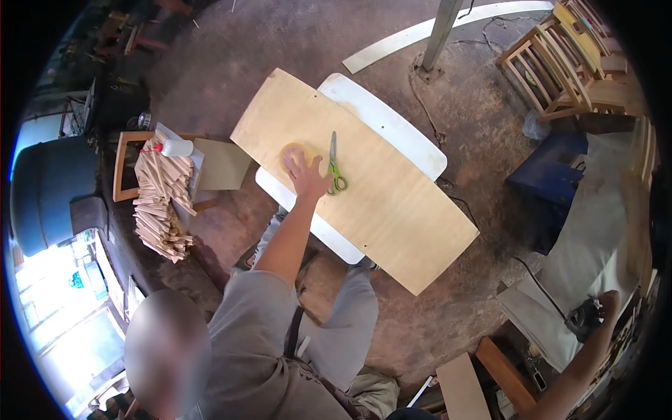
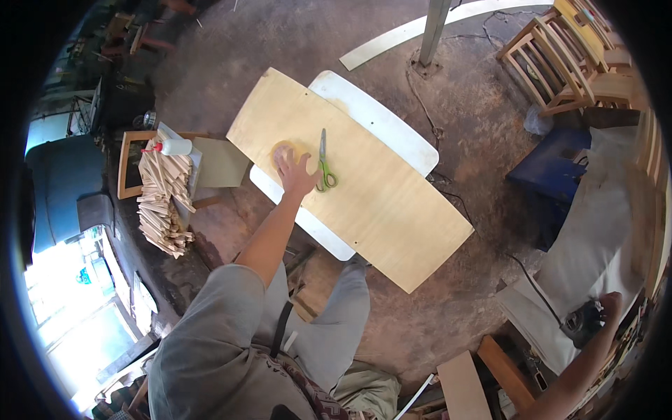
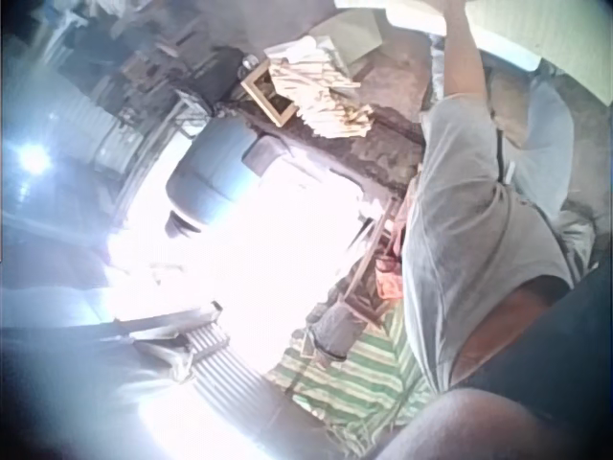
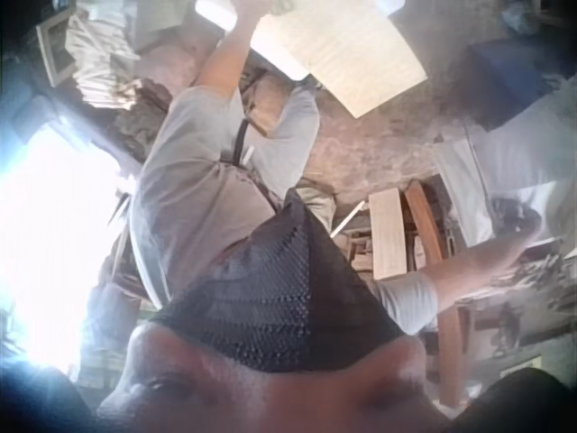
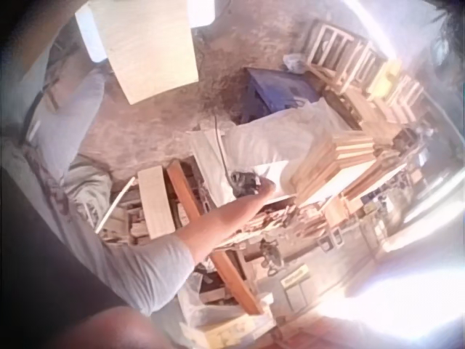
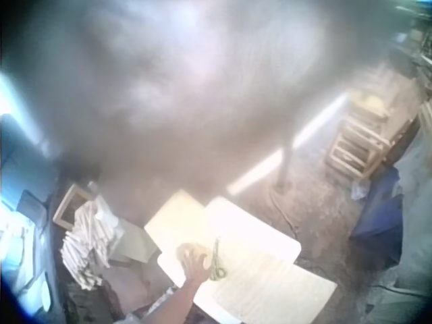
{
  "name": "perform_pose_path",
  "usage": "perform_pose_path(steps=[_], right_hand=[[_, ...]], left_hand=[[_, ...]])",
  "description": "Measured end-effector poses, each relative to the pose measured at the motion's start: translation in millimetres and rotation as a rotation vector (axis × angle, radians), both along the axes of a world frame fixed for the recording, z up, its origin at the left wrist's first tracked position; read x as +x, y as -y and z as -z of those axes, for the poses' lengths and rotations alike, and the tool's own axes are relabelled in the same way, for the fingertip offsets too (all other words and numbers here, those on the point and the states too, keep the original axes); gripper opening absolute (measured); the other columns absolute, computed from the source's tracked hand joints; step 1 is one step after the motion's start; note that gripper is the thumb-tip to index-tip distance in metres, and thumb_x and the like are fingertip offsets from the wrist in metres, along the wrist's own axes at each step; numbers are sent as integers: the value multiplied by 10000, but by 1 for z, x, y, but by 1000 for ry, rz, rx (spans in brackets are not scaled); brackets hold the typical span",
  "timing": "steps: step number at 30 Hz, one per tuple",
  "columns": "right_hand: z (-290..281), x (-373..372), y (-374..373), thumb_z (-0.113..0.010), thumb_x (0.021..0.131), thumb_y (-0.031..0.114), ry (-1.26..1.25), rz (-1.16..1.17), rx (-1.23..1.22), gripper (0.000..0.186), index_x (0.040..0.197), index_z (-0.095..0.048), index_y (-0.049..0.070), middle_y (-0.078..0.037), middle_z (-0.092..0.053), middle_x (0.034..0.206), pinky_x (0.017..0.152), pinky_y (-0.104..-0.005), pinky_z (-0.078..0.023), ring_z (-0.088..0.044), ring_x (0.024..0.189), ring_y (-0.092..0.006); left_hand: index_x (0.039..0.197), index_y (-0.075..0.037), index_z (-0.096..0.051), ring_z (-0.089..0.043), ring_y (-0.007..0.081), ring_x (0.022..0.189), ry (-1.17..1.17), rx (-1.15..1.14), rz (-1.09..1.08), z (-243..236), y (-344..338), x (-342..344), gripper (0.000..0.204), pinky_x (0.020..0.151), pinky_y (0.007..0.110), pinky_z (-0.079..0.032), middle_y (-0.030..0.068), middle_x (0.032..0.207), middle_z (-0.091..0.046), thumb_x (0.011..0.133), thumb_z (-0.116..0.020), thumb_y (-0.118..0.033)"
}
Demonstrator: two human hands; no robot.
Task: Using a drill, tape, and glue to assemble or prepare wooden components in a workshop.
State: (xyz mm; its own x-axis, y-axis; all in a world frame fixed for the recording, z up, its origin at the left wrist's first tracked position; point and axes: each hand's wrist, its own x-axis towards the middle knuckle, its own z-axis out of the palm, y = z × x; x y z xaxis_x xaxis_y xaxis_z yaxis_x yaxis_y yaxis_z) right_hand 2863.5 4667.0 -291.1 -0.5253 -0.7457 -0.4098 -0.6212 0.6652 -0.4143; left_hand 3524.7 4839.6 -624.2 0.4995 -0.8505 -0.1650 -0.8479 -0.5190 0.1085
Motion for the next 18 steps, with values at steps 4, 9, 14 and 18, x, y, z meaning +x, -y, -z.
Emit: perform_pose_path(steps=[4,9,14,18], right_hand=[[33,-93,6,-606,931,390,56,89,-44,529,1421,-532,205,-78,-530,1470,1073,-466,-436,-499,1353,-275],[52,-137,22,-608,933,403,165,221,-114,553,1441,-511,208,-76,-518,1481,1075,-466,-430,-491,1359,-270],[103,-230,36,-611,934,417,331,358,-187,578,1461,-490,212,-74,-506,1492,1078,-465,-424,-482,1364,-265],[62,-379,20,-613,935,428,369,492,-284,598,1477,-474,215,-73,-497,1501,1080,-465,-419,-476,1369,-261]], left_hand=[[1297,-271,-629,-409,443,1317,-31,76,-227,26,29,-13,618,1111,587,-268,196,1528,-302,737,-787,-479],[1239,-265,-686,-457,397,1243,1,91,-247,32,30,-14,570,1090,532,-286,178,1524,-306,726,-799,-485],[1167,-244,-721,-407,416,1272,55,71,-354,29,19,-10,526,1065,503,-294,175,1517,-308,702,-807,-473],[1127,-244,-729,-393,434,1275,-89,137,-403,37,33,-26,500,1087,510,-268,180,1512,-320,687,-807,-470]])
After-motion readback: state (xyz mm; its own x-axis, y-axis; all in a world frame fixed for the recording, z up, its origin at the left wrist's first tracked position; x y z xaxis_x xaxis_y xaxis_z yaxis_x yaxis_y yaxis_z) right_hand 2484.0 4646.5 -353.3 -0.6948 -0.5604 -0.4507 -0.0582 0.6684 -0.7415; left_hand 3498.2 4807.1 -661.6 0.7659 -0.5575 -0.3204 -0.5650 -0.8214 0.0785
